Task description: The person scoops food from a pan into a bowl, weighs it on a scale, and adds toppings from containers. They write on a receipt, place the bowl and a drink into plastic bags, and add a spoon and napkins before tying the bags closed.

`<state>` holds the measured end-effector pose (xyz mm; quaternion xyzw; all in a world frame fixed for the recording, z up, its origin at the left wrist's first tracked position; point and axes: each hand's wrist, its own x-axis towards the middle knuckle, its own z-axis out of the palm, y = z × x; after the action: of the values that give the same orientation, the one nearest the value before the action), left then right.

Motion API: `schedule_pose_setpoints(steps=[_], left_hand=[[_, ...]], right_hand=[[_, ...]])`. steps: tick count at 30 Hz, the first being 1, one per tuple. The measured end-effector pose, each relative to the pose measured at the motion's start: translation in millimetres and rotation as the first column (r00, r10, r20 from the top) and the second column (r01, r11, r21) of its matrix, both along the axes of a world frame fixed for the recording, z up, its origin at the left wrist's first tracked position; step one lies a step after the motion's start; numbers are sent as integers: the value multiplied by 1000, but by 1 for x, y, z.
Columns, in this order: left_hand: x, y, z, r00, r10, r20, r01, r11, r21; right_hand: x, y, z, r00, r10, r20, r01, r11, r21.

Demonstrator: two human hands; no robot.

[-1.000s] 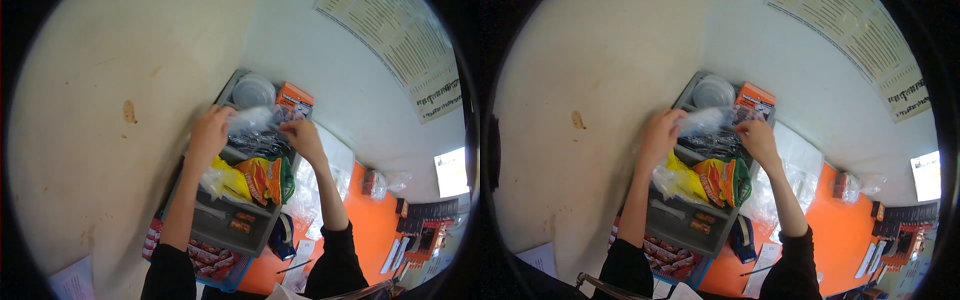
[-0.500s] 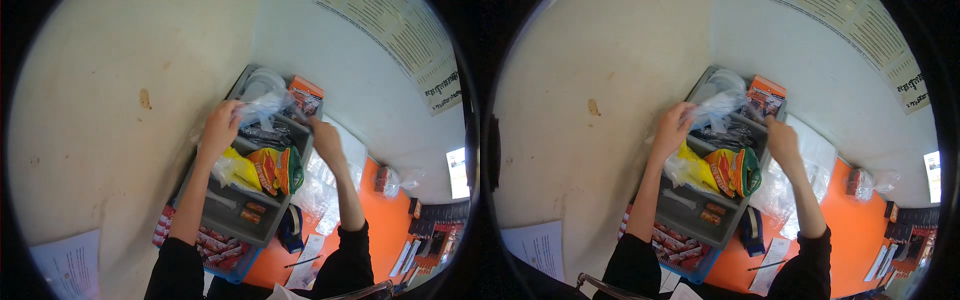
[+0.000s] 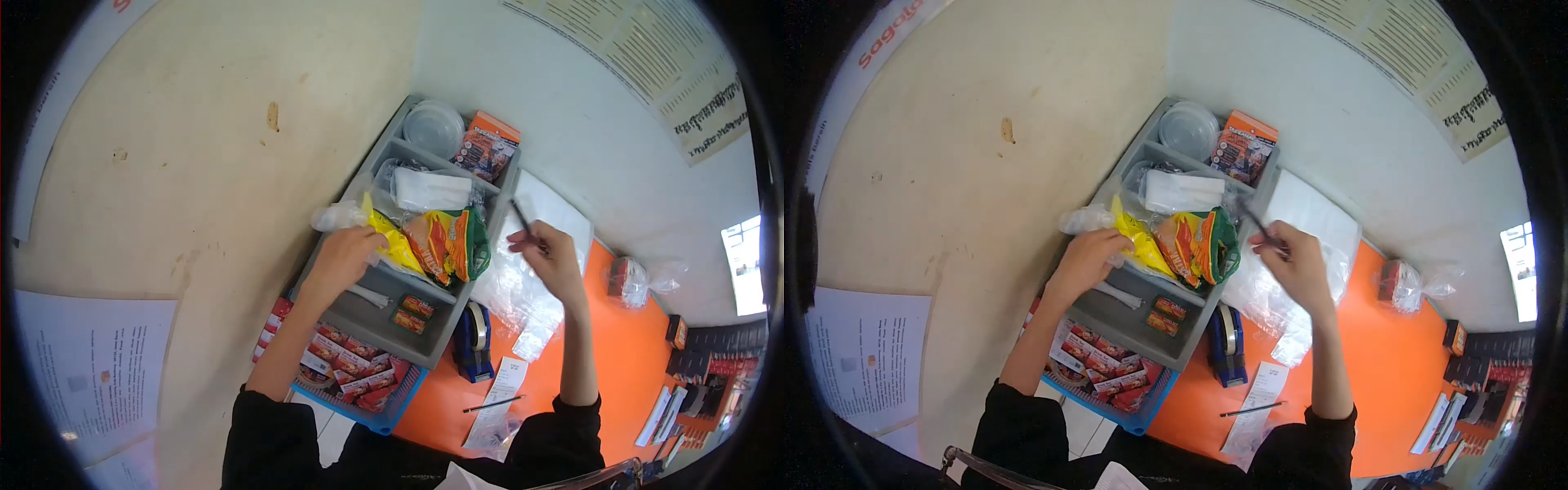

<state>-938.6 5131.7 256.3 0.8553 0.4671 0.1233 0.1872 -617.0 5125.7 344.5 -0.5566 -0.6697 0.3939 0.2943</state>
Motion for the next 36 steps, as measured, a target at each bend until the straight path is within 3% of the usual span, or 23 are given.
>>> schedule_pose_setpoints(steps=[2,3,4,6,8,11,12,14,17,19,22,25,28,32,35,36], left_hand=[[-3,6,0,1000,24,-7,-24,998,50],[-1,11,-1,997,59,39,-63,992,107],[4,21,-3,992,92,87,-106,980,168],[10,38,-10,976,138,168,-177,953,246],[17,49,-19,953,178,244,-243,932,268],[27,59,-24,927,241,287,-317,913,258],[25,64,-26,925,229,303,-308,919,245],[22,76,-31,917,206,341,-291,932,218],[5,98,-33,875,164,454,-175,984,-19],[0,115,-31,908,131,397,-67,983,-172],[-7,139,-26,937,44,348,94,924,-371],[-7,141,-11,961,-9,277,133,892,-432],[-4,122,-7,972,-4,234,92,925,-368],[-13,118,-18,934,-49,354,164,938,-304],[-25,123,-18,928,24,371,194,819,-540],[-26,121,-16,930,33,365,186,816,-547]], right_hand=[[-27,-7,-3,998,47,-45,-52,994,-97],[-34,-5,-27,977,165,-137,-174,983,-61],[-41,-6,-45,967,223,-121,-235,967,-98],[-67,-12,-57,967,255,9,-252,959,-133],[-87,-15,-61,947,202,249,-175,976,-126],[-106,-19,-86,927,214,309,-185,975,-122],[-113,-22,-89,906,157,393,-168,986,-8],[-128,-12,-98,885,102,455,-132,991,34],[-151,-5,-93,881,124,457,-173,983,67],[-171,2,-84,913,178,367,-203,979,31],[-189,37,-132,971,189,149,-129,930,-344],[-204,59,-146,788,289,543,-139,944,-301],[-212,63,-161,704,178,687,-236,972,-11],[-207,65,-159,655,278,703,-339,939,-55],[-193,61,-141,641,367,675,-363,919,-155],[-192,60,-146,633,381,674,-371,913,-167]])
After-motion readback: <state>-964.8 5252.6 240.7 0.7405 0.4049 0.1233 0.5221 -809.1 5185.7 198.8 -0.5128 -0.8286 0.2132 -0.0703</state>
